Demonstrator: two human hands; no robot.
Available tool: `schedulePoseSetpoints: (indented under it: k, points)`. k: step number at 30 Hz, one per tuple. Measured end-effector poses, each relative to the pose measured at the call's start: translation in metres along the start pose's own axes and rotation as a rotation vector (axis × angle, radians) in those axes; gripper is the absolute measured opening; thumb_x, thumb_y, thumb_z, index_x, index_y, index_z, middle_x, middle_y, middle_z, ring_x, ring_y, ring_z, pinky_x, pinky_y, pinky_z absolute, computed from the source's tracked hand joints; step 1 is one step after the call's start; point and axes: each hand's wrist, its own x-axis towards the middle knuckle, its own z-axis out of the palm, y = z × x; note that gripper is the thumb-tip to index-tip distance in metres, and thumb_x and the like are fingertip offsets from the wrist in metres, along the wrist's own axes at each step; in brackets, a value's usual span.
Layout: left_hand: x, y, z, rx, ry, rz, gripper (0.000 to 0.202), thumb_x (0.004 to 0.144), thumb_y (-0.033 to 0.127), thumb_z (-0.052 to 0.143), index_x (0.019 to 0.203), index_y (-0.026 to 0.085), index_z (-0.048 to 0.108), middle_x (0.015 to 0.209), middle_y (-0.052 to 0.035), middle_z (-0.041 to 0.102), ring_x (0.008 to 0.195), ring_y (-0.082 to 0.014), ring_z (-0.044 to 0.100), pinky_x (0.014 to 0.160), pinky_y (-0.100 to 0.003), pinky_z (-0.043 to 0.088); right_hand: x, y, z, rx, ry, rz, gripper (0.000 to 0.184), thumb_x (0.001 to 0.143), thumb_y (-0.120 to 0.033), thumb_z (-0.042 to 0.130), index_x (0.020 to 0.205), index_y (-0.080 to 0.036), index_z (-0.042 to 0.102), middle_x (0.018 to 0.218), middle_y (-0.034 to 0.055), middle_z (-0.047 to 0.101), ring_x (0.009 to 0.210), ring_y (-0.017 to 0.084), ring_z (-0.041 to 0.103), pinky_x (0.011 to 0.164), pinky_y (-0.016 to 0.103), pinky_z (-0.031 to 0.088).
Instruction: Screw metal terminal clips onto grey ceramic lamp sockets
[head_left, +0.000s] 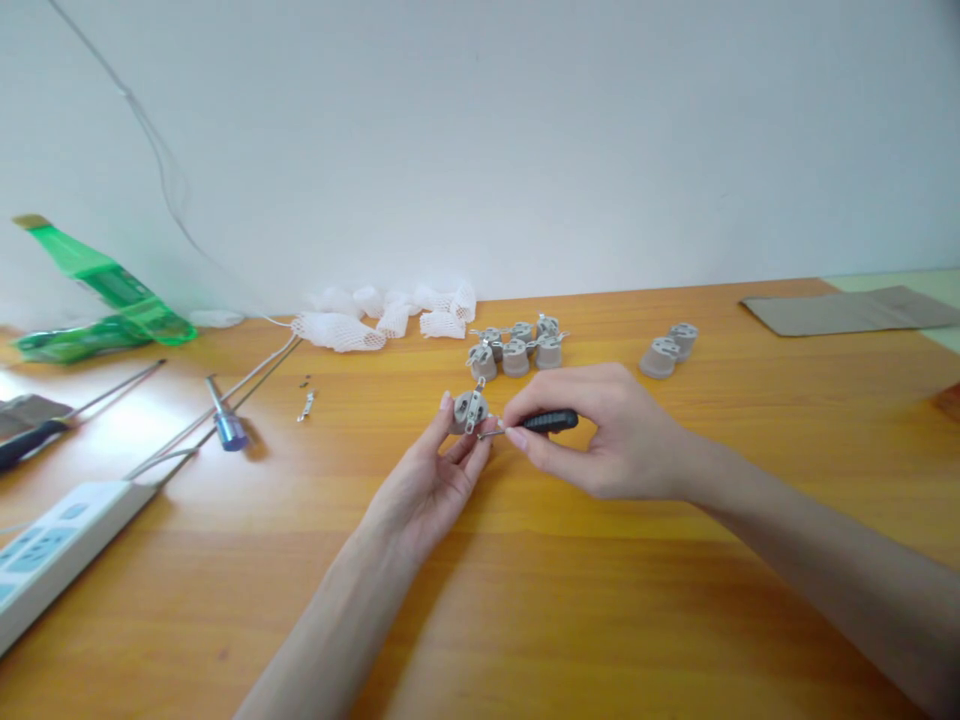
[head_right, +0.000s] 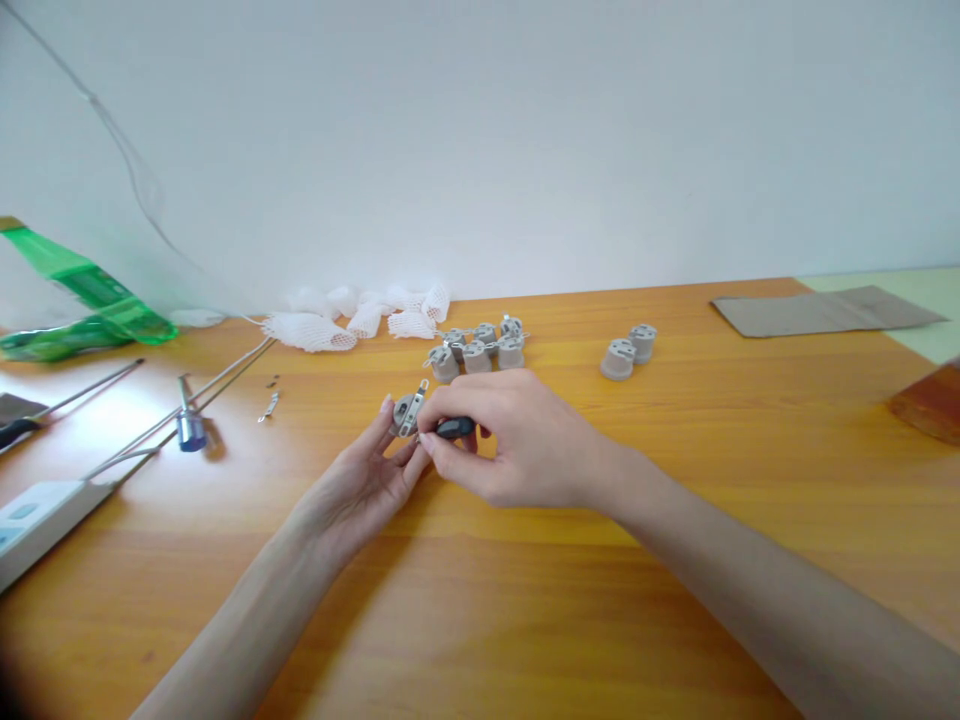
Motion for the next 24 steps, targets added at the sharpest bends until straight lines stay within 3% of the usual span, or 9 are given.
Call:
schedulePoseSetpoints:
  k: [14, 24]
  points:
    - [-0.0031, 0.0009, 0.0007, -0.032, -0.006, -0.012, 0.024, 0.099, 0.024, 0.057, 0.086, 0.008, 0.069, 0.085, -0.0117, 0.068, 0.075, -0.0147, 0.068, 0.068, -0.023, 0.061, 0.0009, -0.0005, -0.0045, -0.024, -0.242, -0.008, 0.013, 0.097, -0.023, 0.061, 0.101, -0.019, 0.074, 0.093, 0.0039, 0.075, 0.079, 0.015, 0.066, 0.075, 0.025, 0.047]
    - [-0.0051, 0.0023, -0.0019, -0.054, -0.036, -0.001, 0.021, 0.099, 0.025, 0.057, 0.09, 0.01, 0.07, 0.083, -0.0078, 0.065, 0.067, -0.0107, 0.06, 0.063, -0.021, 0.055, 0.0017, 0.0036, -0.0073, 0.041, -0.187, 0.034, 0.011, 0.094, -0.02, 0.066, 0.101, -0.021, 0.075, 0.091, 0.002, 0.078, 0.077, 0.014, 0.069, 0.073, 0.025, 0.05]
